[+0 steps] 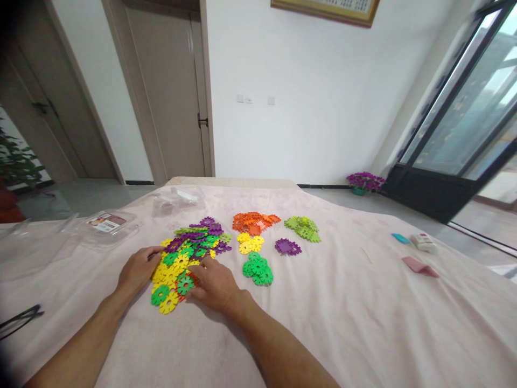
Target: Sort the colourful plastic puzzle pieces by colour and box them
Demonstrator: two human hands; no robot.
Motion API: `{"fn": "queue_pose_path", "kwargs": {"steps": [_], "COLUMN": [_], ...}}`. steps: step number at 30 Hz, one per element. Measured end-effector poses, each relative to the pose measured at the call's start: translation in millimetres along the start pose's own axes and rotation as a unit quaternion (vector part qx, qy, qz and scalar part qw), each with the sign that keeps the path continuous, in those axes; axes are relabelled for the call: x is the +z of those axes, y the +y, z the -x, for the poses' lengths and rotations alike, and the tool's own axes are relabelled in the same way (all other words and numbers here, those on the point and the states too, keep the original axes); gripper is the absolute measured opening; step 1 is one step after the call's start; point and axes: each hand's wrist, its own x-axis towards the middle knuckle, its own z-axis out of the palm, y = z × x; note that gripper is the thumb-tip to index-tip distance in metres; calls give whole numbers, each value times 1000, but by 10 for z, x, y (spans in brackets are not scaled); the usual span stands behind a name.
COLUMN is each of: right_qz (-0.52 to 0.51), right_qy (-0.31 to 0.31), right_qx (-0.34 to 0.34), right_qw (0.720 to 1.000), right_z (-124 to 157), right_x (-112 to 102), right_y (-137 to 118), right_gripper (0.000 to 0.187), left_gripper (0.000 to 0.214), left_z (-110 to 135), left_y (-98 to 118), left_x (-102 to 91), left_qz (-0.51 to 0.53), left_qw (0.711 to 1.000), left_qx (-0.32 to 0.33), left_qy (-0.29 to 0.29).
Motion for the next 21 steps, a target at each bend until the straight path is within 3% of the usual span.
{"fn": "queue_pose_path", "kwargs": {"steps": [3, 7, 13, 21], "right_qz": [39, 43, 2, -39], "right_qy": [-20, -28, 3, 2], "right_qx": [-20, -45, -6, 20], "right_qw": [999, 998, 1000, 999], "right_z": [-25, -42, -20, -28], "right_x": [58, 52, 56, 94], "right_y": [-54, -49, -47, -10], "right_gripper": [59, 48, 46, 22], "left_gripper": [40, 39, 37, 41], "left_z": [7, 16, 8, 3], "left_y": [22, 48, 43, 11], "left_x": [-14, -31, -30, -6], "left_qz": [1, 4, 5, -1], "left_qw": [1000, 1000, 1000, 1000], "left_qx": [-1, -2, -8, -6], "left_qy": [6, 12, 12, 8]}}
